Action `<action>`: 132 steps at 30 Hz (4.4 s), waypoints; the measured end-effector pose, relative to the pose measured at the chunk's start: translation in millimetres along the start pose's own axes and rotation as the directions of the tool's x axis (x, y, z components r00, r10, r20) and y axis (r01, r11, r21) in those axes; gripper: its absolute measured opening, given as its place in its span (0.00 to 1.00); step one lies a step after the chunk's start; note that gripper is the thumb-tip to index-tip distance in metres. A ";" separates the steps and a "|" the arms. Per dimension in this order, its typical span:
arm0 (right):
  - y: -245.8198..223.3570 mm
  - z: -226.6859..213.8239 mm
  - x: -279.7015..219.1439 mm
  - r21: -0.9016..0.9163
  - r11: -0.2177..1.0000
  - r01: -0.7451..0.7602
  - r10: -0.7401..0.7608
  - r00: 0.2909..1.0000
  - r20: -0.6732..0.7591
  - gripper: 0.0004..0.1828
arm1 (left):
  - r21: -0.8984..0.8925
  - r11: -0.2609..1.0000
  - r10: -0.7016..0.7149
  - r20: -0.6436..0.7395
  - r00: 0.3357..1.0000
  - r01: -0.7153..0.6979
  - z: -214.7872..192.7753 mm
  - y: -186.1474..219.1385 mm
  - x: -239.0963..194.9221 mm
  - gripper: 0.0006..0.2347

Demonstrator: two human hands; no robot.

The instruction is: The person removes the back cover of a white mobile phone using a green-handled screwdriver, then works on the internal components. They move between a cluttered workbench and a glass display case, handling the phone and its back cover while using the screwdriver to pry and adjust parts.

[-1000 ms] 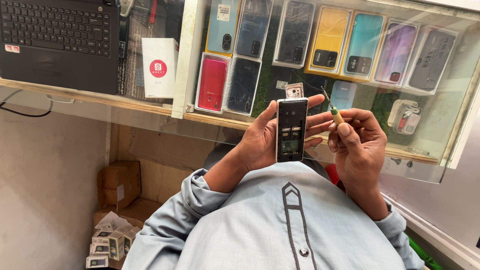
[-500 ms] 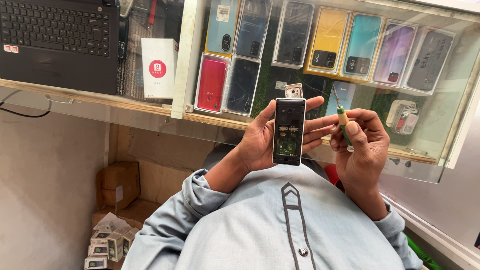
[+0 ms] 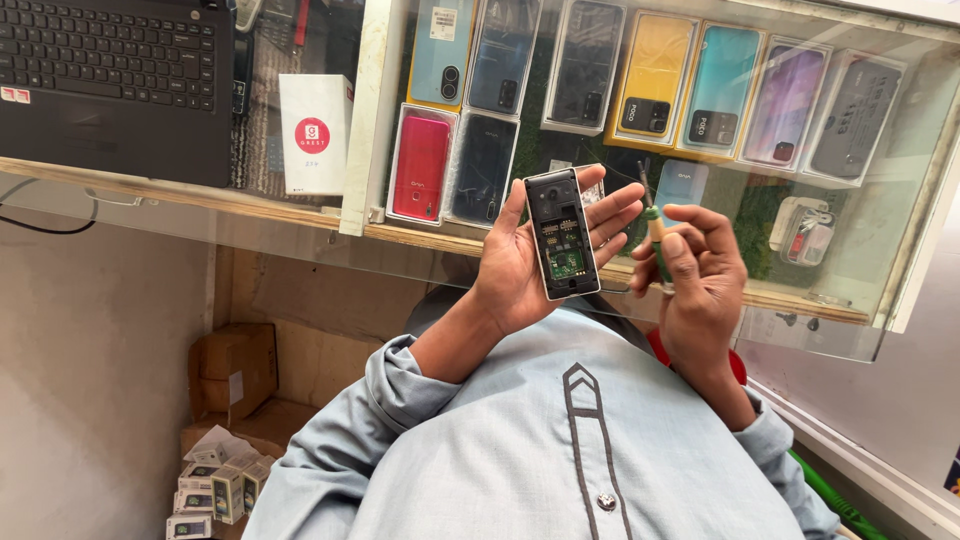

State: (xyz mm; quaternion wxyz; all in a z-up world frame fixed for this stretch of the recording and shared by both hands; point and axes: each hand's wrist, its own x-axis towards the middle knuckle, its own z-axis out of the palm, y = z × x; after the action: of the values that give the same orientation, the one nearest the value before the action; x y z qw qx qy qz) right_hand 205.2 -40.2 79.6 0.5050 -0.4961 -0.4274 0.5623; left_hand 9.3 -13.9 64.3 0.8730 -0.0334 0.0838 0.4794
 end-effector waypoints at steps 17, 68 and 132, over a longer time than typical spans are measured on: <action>0.9 0.8 3.0 0.006 1.000 -0.020 0.020 0.999 0.035 0.15 | 0.140 0.990 -0.001 0.068 0.998 -0.009 -8.4 2.8 -1.3 0.37; 144.2 -45.2 49.7 -0.628 0.736 0.253 -0.324 0.946 0.001 0.12 | 0.989 -0.069 0.697 -0.044 0.715 0.129 -111.3 -19.1 26.6 0.29; 130.7 -27.6 -209.0 -0.167 0.986 -0.011 -0.129 0.587 -0.799 0.11 | 0.982 0.188 -0.220 0.035 0.975 0.007 -68.8 -158.0 -31.5 0.20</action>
State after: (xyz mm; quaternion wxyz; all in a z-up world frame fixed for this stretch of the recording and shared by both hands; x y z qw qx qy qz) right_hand 213.2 -264.3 -26.3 0.6224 -0.7198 -0.2102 0.2245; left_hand 118.0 -134.6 -1.3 0.7325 0.5609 0.2916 0.2526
